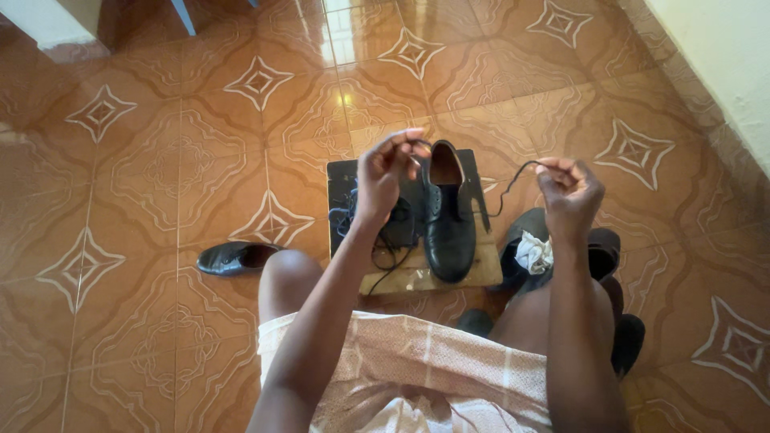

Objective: The person sits on the floor and works on a black leather shoe placed on a small stool. They wipe the shoe with a cloth, then thread a dark shoelace through the eyelets, pulling and adjusting it repeatedly.

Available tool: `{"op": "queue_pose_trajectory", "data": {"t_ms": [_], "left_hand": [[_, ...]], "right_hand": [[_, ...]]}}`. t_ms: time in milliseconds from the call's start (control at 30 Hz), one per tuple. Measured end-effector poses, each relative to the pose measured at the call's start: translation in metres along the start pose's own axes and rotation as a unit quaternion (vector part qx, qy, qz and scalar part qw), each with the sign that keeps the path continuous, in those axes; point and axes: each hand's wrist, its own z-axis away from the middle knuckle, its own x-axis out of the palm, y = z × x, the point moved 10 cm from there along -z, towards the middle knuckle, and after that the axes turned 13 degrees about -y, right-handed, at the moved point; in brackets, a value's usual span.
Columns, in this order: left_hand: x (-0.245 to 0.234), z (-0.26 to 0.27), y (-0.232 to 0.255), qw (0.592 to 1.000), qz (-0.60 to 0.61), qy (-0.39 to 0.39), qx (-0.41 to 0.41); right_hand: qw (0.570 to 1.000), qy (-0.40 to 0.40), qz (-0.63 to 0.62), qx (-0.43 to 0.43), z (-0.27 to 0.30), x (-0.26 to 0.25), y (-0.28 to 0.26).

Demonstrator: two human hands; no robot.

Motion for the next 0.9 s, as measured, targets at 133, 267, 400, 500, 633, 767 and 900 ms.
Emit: {"op": "queue_pose_trajectory", "data": {"t_ms": [133,267,400,500,633,767,900], "left_hand": [[0.0,-0.003,0.029,0.999,0.002,-0.005,0.048],[0.015,0.002,0.042,0.999,0.015,-0.027,0.037],[0.035,-0.006,0.055,0.998,-0.024,-0.045,0.037],[0.057,-0.013,0.065,0.997,-0.016,-0.066,0.04],[0.088,-0.023,0.083,0.995,-0.042,-0.082,0.037],[0.104,-0.024,0.089,0.992,-0.105,-0.054,0.031],[0.109,-0.031,0.071,0.988,-0.145,-0.039,0.022]], "right_hand": [[1.0,-0.023,0.012,0.012,0.002,0.022,-0.018],[0.999,-0.034,-0.02,0.016,-0.001,0.034,-0.041],[0.999,-0.028,0.016,-0.002,-0.006,0.03,-0.083],[0.997,-0.058,-0.012,-0.055,-0.012,0.037,-0.119],[0.994,-0.088,0.041,-0.05,-0.014,0.051,-0.148],[0.994,-0.088,0.054,-0.025,-0.016,0.063,-0.154],[0.988,-0.07,0.105,-0.084,-0.013,0.065,-0.174]]}}
